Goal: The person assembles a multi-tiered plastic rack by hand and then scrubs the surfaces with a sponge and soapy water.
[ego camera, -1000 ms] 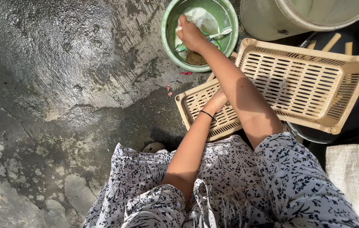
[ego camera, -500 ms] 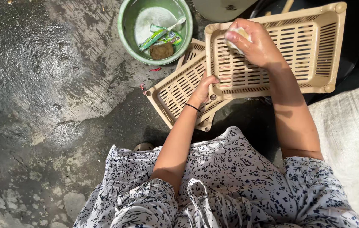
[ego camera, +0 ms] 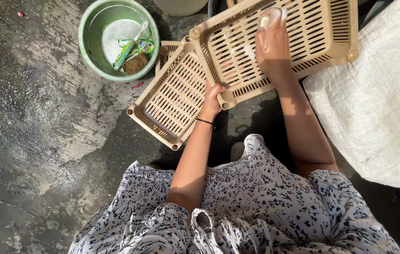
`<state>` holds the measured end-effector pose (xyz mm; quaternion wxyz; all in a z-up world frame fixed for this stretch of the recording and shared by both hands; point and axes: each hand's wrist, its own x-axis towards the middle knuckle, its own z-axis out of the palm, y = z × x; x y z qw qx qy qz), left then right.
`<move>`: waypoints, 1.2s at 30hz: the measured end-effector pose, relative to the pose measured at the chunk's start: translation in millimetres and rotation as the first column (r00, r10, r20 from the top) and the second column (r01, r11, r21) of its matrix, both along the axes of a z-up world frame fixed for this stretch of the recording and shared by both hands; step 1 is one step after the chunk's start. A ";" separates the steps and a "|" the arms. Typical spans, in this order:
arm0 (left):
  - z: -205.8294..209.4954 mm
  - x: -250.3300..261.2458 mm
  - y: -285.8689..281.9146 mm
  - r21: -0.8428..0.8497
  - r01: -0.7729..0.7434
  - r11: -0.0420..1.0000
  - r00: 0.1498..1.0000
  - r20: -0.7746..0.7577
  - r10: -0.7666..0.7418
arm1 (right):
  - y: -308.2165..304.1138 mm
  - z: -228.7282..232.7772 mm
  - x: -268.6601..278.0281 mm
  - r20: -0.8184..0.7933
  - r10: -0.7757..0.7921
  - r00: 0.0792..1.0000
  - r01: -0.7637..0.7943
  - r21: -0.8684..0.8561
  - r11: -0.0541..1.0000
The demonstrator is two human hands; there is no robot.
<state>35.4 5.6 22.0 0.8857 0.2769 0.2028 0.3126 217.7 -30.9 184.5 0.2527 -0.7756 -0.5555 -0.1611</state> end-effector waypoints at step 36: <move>-29.7 -30.3 -4.1 0.070 -0.229 0.971 0.957 -0.164 0.238 | 7.5 -26.8 -11.0 -0.182 -0.078 0.980 0.093 0.079 0.993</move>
